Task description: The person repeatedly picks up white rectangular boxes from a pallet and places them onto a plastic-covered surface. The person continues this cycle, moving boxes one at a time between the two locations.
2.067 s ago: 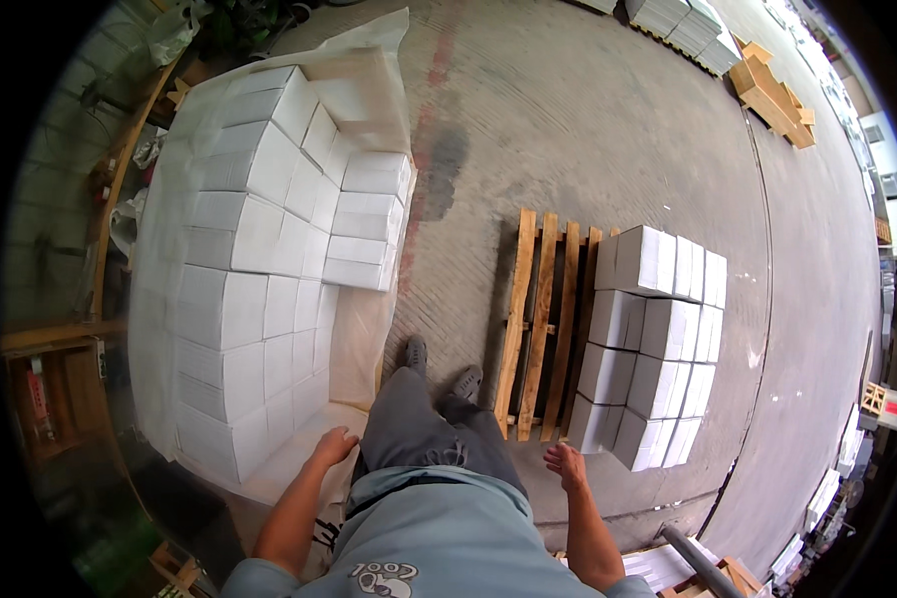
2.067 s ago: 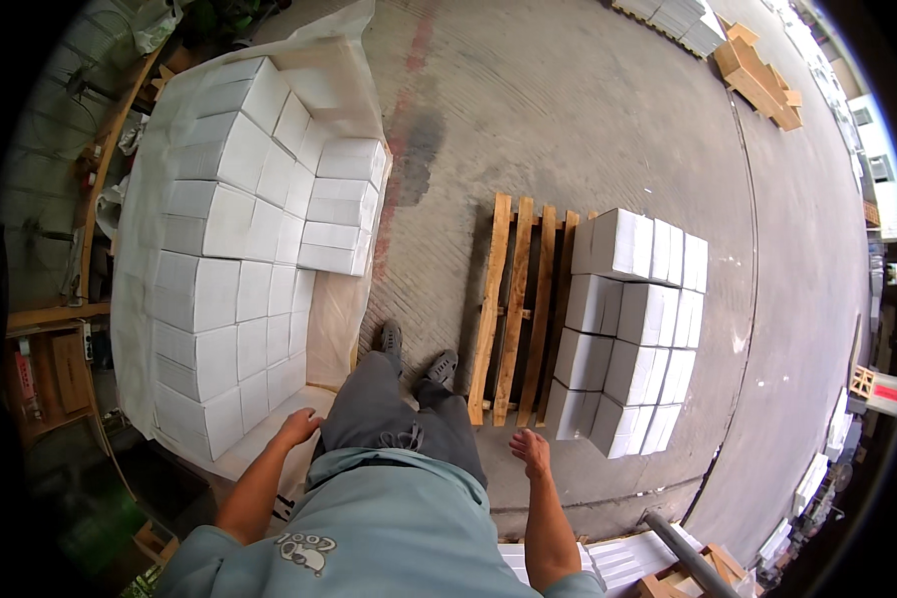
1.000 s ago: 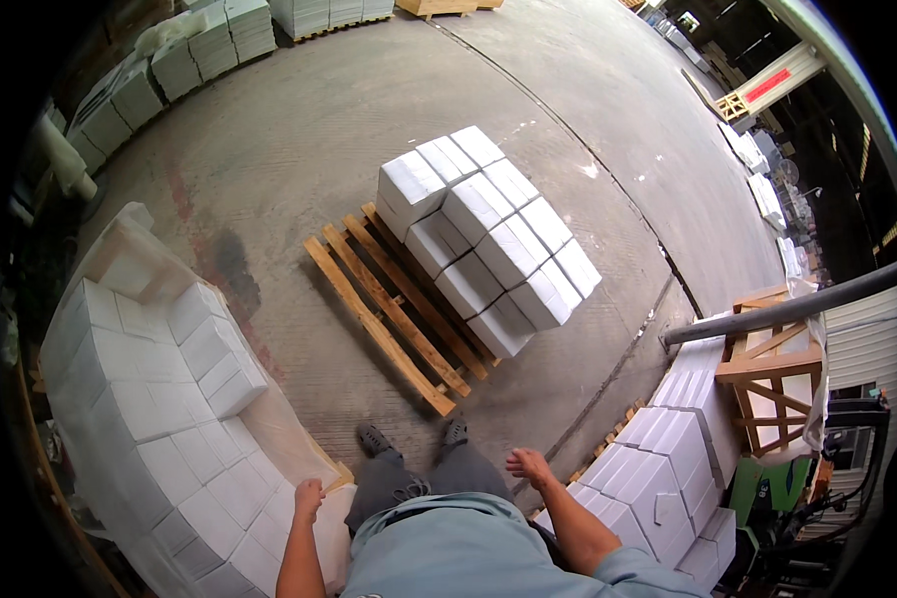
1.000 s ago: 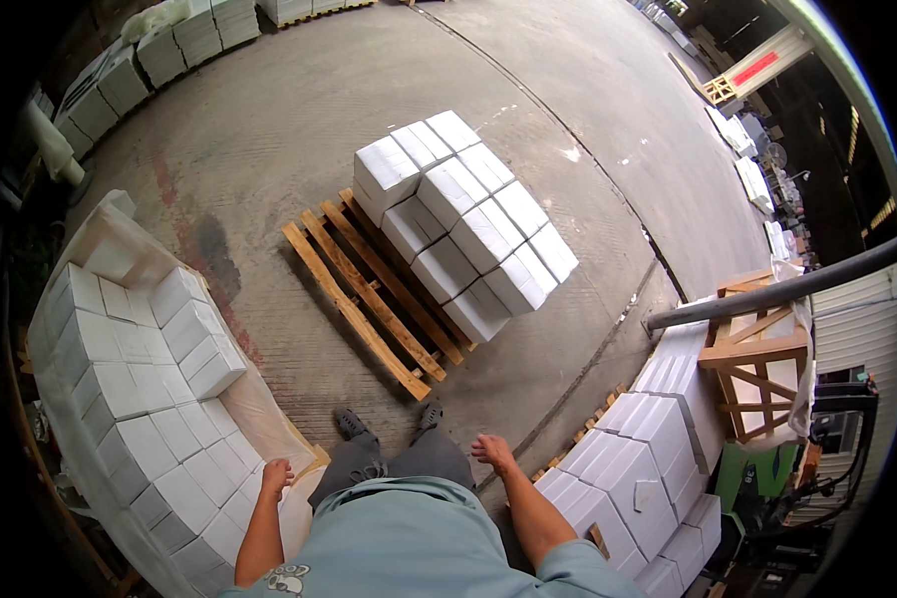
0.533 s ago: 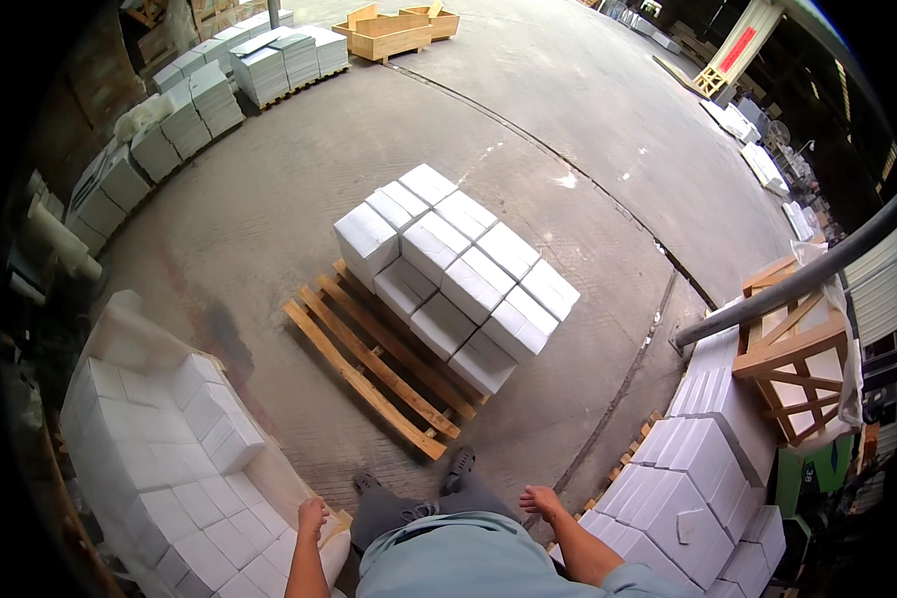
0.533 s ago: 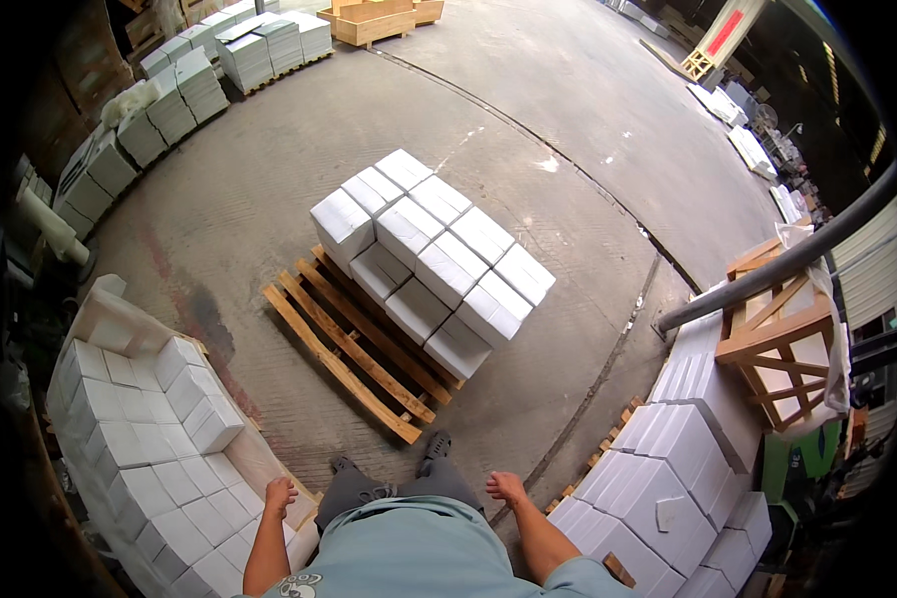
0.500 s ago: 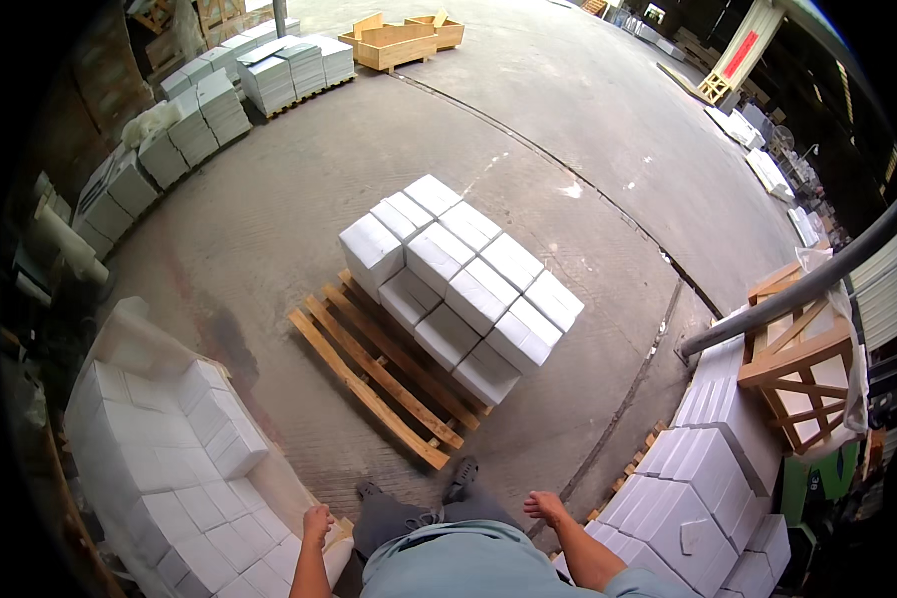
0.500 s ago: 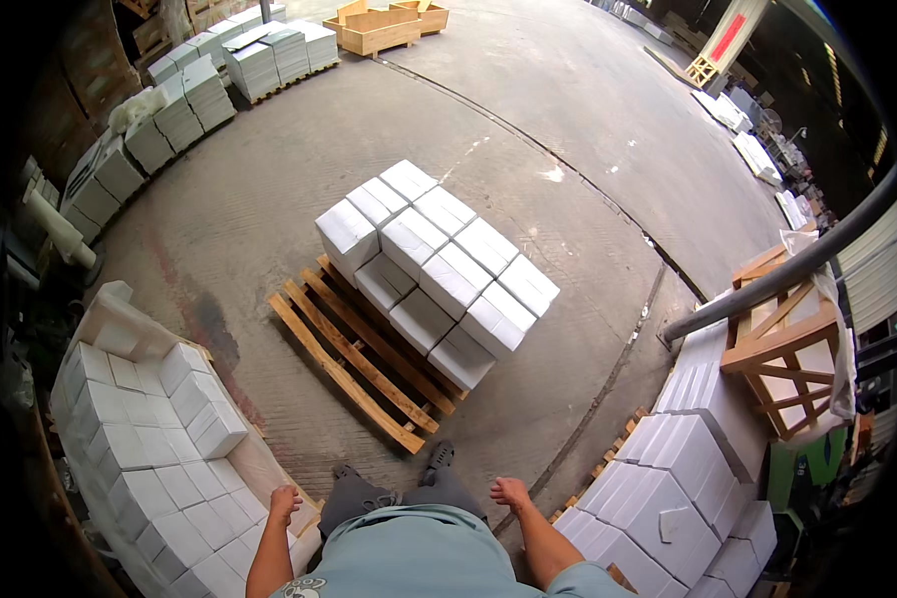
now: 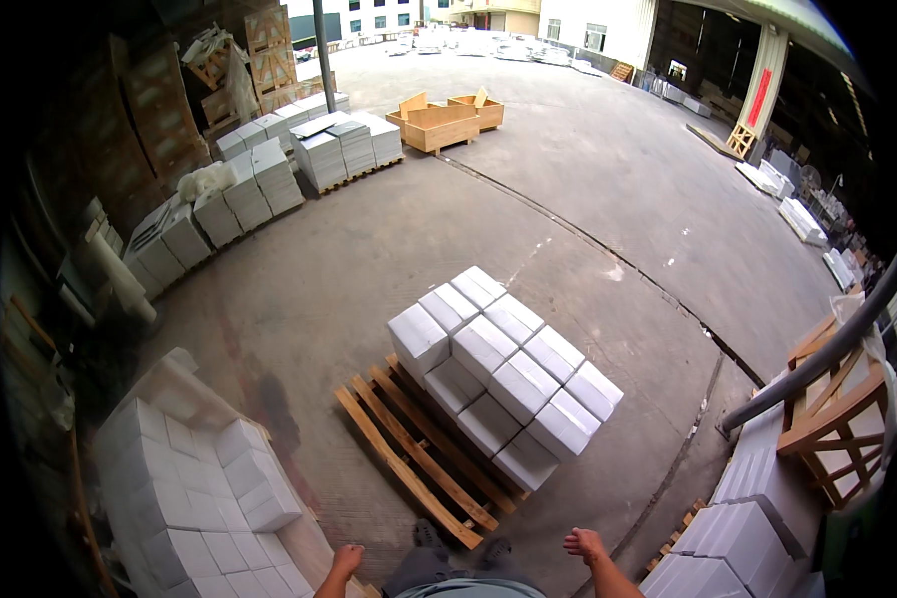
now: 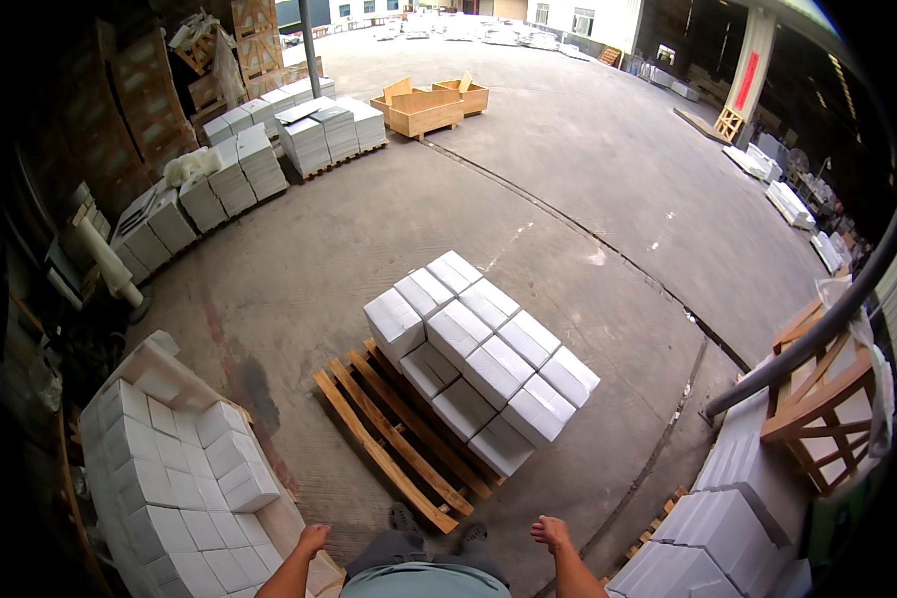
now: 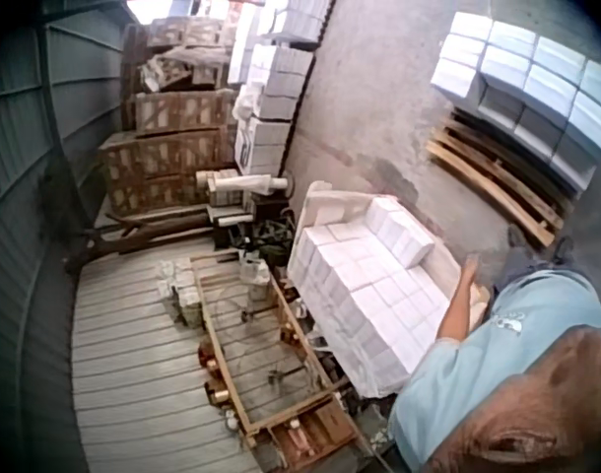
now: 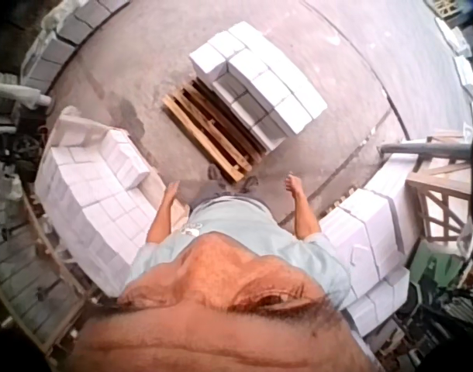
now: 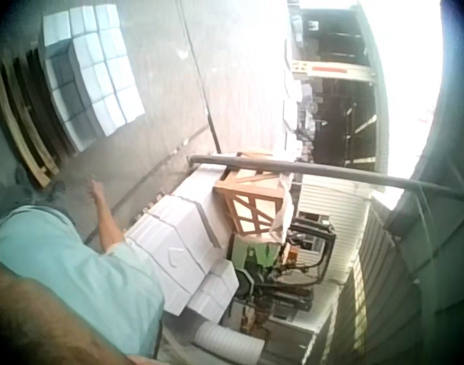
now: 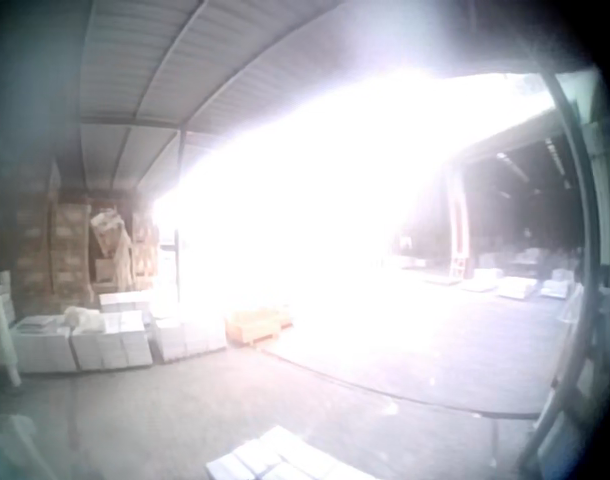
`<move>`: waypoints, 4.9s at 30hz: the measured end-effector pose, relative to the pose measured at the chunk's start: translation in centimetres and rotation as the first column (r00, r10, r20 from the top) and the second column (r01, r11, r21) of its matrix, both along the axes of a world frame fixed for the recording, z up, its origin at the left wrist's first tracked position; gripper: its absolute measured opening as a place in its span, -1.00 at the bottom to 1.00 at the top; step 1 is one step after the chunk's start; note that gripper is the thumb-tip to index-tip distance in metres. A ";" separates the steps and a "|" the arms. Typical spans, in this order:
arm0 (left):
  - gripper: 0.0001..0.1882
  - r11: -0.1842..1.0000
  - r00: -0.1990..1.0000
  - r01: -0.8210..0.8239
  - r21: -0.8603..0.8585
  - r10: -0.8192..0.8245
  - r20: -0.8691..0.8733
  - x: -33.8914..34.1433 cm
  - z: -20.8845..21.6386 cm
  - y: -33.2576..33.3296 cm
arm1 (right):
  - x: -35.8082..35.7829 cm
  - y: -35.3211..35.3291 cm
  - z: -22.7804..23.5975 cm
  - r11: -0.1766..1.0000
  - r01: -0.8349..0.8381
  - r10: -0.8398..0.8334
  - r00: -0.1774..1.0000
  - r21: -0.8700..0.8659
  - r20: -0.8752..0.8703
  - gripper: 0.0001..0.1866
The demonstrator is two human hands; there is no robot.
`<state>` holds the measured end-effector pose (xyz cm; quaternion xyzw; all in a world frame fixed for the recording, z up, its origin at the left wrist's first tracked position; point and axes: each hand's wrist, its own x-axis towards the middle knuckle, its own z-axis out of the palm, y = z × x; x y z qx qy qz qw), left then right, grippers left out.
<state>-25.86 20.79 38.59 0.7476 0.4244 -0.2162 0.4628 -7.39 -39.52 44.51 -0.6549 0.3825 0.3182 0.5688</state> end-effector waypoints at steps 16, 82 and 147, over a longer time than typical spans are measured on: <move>-0.66 0.917 0.982 0.185 -0.353 -0.189 0.024 21.3 -1.6 -5.9 | -9.1 0.1 -5.4 0.999 0.040 -0.040 0.966 -0.003 -0.255 -0.57; -0.56 0.161 0.439 -0.759 -0.631 0.842 -0.313 51.5 -29.8 -41.4 | 38.9 -6.2 -30.9 0.867 0.333 -0.361 0.933 0.370 0.007 -0.52; -0.59 -0.843 -0.916 -0.232 -0.485 0.358 -0.184 -26.5 -29.3 2.4 | -19.9 69.7 -41.0 0.211 -0.887 0.947 0.082 0.411 -0.311 -0.55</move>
